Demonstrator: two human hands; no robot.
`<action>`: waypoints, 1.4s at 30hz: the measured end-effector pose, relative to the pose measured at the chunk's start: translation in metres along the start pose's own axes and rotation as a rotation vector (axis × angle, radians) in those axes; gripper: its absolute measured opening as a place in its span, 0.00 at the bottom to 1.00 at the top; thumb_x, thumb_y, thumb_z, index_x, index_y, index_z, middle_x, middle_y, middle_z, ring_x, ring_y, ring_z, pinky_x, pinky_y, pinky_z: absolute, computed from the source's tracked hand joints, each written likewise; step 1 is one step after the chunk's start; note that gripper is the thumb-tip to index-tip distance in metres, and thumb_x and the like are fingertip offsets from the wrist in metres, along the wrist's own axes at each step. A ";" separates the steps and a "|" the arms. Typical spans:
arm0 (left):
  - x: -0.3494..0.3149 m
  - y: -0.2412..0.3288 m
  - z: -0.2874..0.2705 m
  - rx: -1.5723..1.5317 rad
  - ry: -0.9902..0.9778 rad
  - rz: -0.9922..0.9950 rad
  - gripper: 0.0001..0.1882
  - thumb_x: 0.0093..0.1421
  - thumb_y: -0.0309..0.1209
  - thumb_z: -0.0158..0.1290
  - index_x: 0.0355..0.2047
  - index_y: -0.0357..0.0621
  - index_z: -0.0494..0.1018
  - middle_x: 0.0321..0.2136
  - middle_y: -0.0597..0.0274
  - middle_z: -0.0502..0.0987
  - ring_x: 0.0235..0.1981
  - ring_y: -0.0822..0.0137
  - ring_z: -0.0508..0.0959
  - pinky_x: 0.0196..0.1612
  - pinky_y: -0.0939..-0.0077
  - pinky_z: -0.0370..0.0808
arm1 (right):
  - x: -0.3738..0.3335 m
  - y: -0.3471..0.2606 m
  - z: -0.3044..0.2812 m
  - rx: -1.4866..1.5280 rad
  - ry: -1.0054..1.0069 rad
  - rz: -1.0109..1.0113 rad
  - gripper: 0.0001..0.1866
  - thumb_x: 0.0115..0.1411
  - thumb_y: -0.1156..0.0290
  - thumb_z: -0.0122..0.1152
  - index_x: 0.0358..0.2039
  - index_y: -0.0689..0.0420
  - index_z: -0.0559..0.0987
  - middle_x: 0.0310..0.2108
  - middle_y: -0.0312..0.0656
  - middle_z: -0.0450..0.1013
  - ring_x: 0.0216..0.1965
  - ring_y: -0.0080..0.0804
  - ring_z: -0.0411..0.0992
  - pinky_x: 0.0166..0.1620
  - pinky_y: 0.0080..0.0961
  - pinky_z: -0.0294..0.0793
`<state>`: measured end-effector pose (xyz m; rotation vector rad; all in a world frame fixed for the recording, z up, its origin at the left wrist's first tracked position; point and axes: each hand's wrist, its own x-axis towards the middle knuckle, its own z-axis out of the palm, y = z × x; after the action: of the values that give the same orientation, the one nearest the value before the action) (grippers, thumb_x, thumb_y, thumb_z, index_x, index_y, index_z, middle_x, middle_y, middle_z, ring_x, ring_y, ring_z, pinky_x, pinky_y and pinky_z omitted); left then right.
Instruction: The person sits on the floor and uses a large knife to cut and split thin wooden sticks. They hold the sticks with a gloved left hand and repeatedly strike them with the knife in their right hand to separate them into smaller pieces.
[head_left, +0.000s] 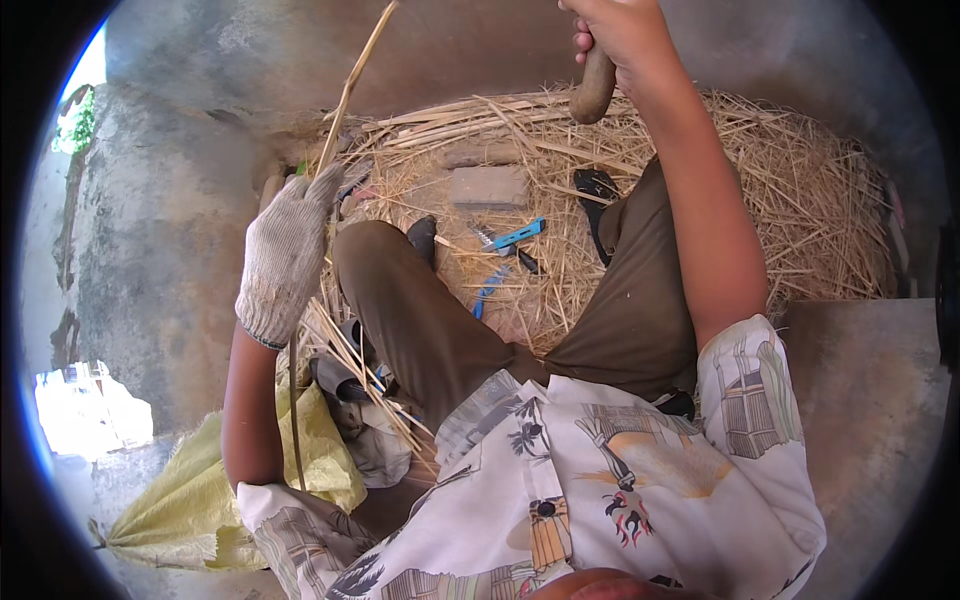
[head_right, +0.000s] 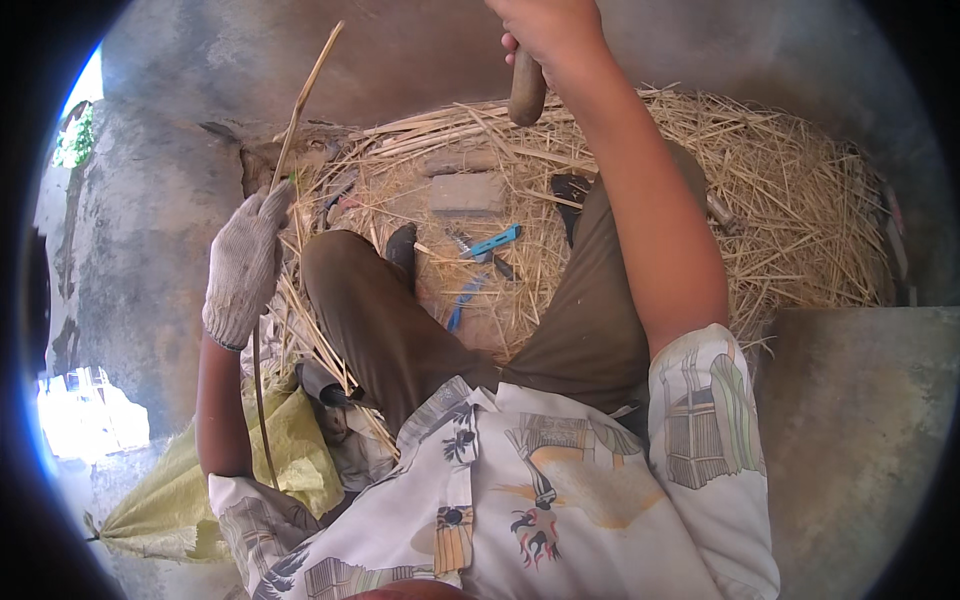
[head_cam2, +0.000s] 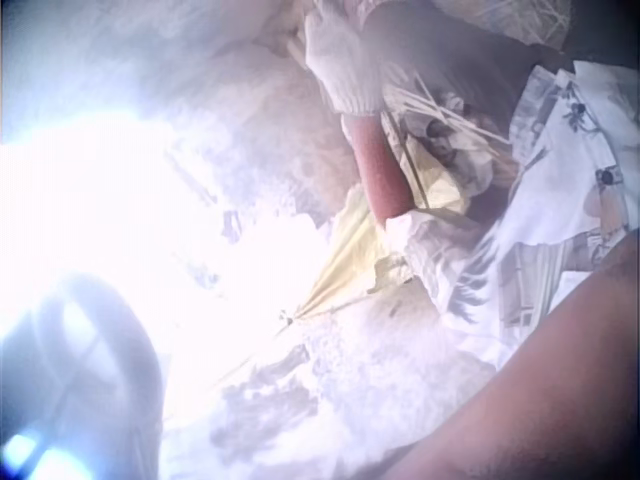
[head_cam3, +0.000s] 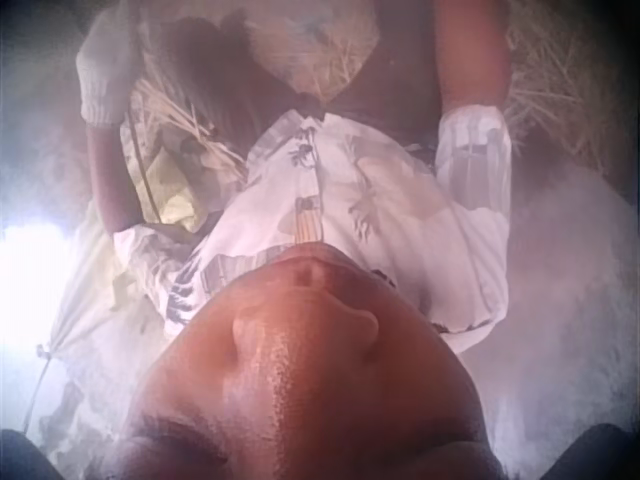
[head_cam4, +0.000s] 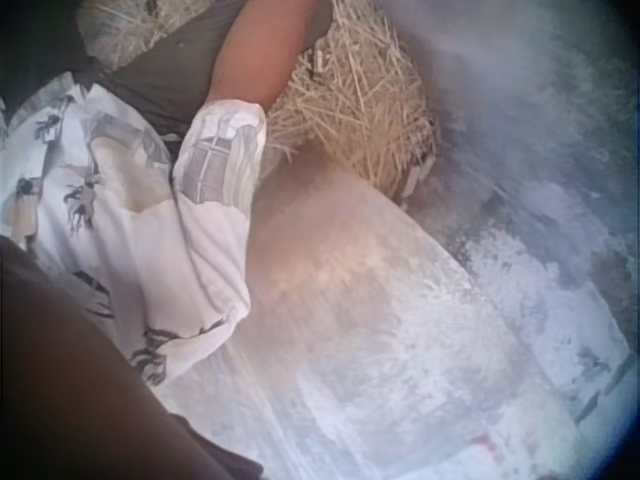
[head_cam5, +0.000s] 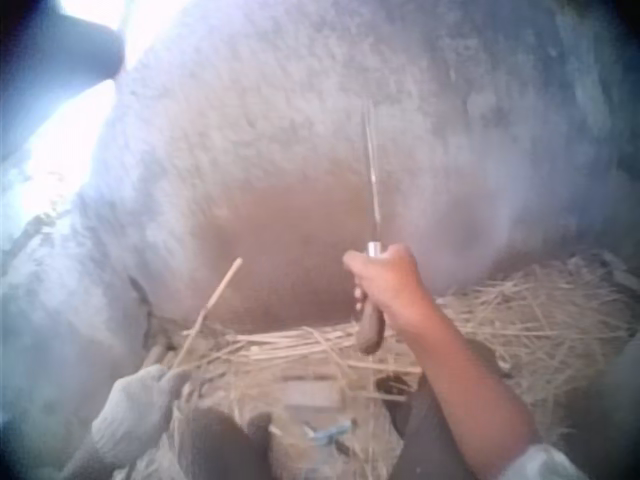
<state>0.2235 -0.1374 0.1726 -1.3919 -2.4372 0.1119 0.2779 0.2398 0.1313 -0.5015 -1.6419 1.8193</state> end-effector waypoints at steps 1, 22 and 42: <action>0.002 -0.006 0.006 0.209 0.005 0.049 0.14 0.68 0.29 0.46 0.51 0.43 0.73 0.31 0.53 0.76 0.25 0.58 0.79 0.28 0.65 0.77 | 0.003 0.003 -0.003 -0.001 -0.002 -0.005 0.11 0.55 0.69 0.62 0.21 0.61 0.75 0.16 0.40 0.71 0.16 0.31 0.71 0.20 0.30 0.71; 0.110 -0.097 0.070 0.260 -0.234 -0.213 0.15 0.69 0.31 0.46 0.49 0.38 0.77 0.35 0.41 0.81 0.38 0.43 0.81 0.44 0.52 0.78 | 0.001 0.001 0.007 0.103 -0.224 0.214 0.07 0.60 0.68 0.61 0.29 0.57 0.77 0.18 0.30 0.67 0.16 0.19 0.65 0.20 0.25 0.68; -0.125 -0.261 0.065 0.392 -0.134 -1.133 0.25 0.69 0.49 0.41 0.56 0.46 0.70 0.50 0.38 0.77 0.52 0.41 0.77 0.56 0.48 0.71 | 0.009 0.008 0.016 -0.115 -0.319 0.255 0.12 0.55 0.63 0.70 0.27 0.51 0.74 0.19 0.28 0.68 0.19 0.16 0.67 0.25 0.21 0.69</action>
<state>0.0460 -0.3734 0.1410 0.2421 -2.7165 0.3719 0.2592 0.2342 0.1270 -0.5102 -1.9802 2.0838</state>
